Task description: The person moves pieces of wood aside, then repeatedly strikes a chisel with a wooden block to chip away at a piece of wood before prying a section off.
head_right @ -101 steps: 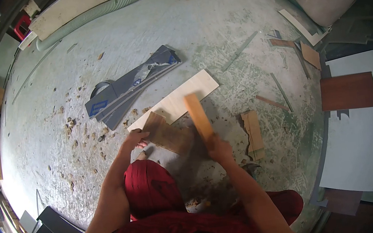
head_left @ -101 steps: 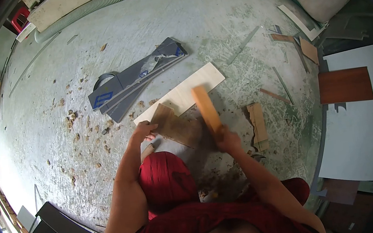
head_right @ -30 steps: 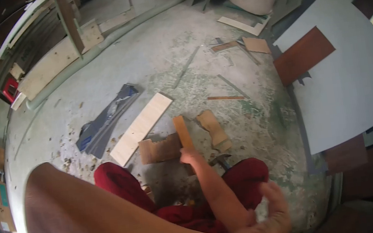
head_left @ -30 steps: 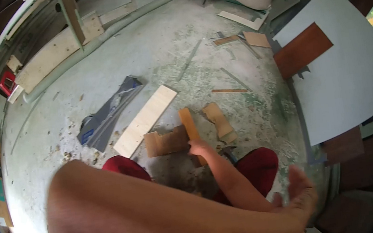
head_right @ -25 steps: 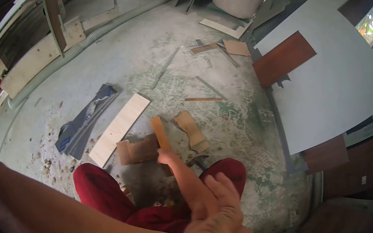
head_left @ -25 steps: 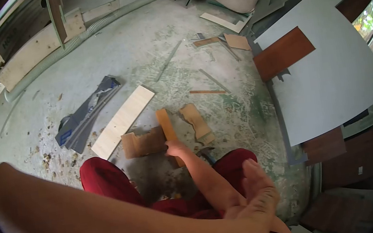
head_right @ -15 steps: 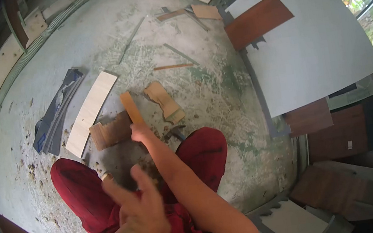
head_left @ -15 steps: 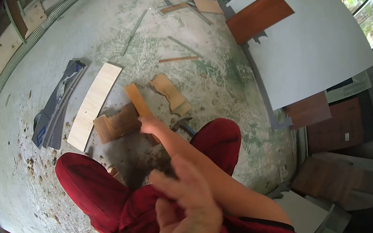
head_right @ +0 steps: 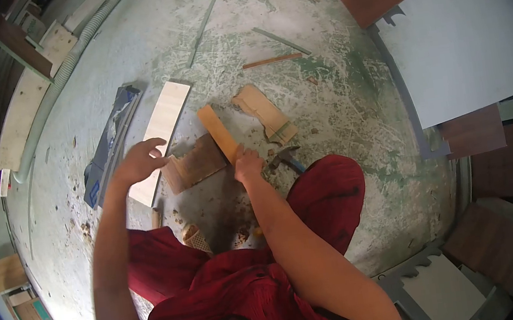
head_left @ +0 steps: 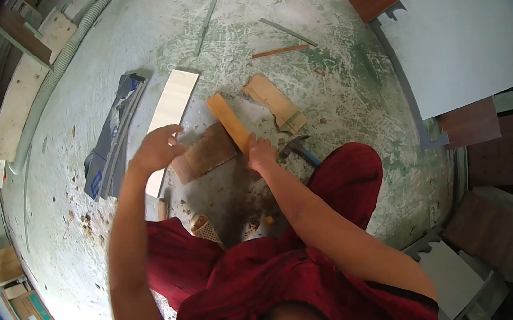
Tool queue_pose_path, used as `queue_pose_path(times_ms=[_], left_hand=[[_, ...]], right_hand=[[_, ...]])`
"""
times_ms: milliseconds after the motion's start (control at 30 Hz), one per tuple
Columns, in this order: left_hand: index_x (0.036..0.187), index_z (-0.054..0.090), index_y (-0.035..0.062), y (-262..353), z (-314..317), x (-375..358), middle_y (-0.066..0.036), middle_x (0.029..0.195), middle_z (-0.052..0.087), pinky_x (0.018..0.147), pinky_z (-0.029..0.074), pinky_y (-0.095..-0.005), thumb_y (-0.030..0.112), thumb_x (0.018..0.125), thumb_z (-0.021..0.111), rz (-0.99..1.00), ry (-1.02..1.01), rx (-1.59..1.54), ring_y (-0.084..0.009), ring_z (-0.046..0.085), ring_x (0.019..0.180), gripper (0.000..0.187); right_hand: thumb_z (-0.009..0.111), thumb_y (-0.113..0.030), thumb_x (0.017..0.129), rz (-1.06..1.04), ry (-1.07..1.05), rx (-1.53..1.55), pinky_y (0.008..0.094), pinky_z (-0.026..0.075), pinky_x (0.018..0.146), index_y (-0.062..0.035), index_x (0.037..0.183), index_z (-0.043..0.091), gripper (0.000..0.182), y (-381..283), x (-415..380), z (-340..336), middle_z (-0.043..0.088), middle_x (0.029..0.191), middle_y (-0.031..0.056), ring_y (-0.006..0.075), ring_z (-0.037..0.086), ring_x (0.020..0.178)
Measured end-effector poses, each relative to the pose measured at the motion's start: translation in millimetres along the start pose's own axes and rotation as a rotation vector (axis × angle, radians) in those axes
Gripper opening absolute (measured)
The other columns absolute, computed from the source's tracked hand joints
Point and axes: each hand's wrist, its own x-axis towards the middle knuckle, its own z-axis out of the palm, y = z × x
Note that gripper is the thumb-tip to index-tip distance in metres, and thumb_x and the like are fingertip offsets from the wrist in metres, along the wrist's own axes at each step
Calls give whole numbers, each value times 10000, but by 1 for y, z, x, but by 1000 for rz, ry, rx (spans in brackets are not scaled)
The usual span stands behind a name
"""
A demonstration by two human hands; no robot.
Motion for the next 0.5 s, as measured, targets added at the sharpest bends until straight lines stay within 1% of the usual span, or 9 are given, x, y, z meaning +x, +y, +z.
queue_pose_path(times_ms=[67, 133, 200, 267, 333, 367, 400, 433, 500], left_hand=[[1261, 495, 32, -50, 51, 28, -203, 1070, 624, 846, 475, -393, 258, 751, 671, -435, 38, -515, -327, 608, 967, 586], [1365, 351, 84, -144, 146, 49, -153, 1191, 546, 749, 497, -578, 243, 738, 718, -574, 310, -451, -315, 578, 971, 743], [1385, 308, 90, -160, 179, 41, -173, 1300, 454, 753, 451, -652, 242, 699, 746, -714, 251, -591, -384, 506, 1084, 828], [1391, 290, 94, -158, 195, 37, -184, 1358, 398, 743, 413, -708, 233, 673, 764, -927, 261, -681, -432, 445, 1155, 872], [1367, 312, 51, -147, 197, 38, -199, 1342, 416, 802, 414, -615, 211, 645, 771, -996, 297, -759, -410, 449, 1174, 871], [1343, 336, 7, -145, 193, 39, -210, 1310, 454, 870, 431, -500, 196, 627, 772, -938, 319, -799, -369, 479, 1167, 859], [1334, 345, -15, -147, 193, 41, -216, 1289, 475, 906, 439, -442, 187, 618, 774, -914, 333, -807, -349, 495, 1163, 859], [1324, 353, -37, -150, 194, 44, -222, 1269, 497, 942, 447, -384, 178, 608, 776, -888, 346, -816, -330, 510, 1159, 859], [1331, 338, -39, -163, 207, 51, -224, 1252, 507, 949, 445, -383, 173, 603, 780, -905, 358, -772, -334, 513, 1154, 878]], right_hand=[[712, -295, 746, 13, -28, 78, 446, 491, 837, -61, 1445, 101, 957, 4, 9, 16, 435, 1278, 188, 361, 486, 1130], [728, -296, 726, -7, -26, 134, 420, 481, 851, -49, 1446, 75, 1003, 5, 14, 21, 473, 1242, 208, 380, 523, 1080], [728, -264, 711, -62, -3, 147, 414, 481, 835, -41, 1444, 66, 1012, 7, 13, 20, 517, 1191, 233, 392, 550, 1041], [699, -226, 712, -12, 18, 284, 406, 488, 819, -30, 1430, 146, 928, 8, 10, 17, 553, 1131, 228, 377, 571, 1005], [690, -198, 696, 17, -10, 419, 401, 490, 799, -10, 1381, 262, 829, 14, 11, 10, 579, 1089, 221, 358, 588, 975], [695, -189, 680, 22, -47, 492, 399, 488, 787, 5, 1339, 338, 774, 20, 14, 4, 587, 1077, 216, 346, 593, 963], [700, -180, 664, 28, -86, 565, 398, 486, 775, 20, 1296, 414, 722, 26, 16, -1, 595, 1064, 211, 333, 599, 951], [703, -178, 653, 46, -136, 808, 391, 481, 770, 25, 1241, 461, 668, 34, 21, 3, 598, 1057, 201, 323, 601, 938], [711, -175, 629, 88, -240, 1295, 377, 470, 761, 36, 1131, 555, 566, 48, 31, 10, 605, 1043, 180, 303, 605, 910]])
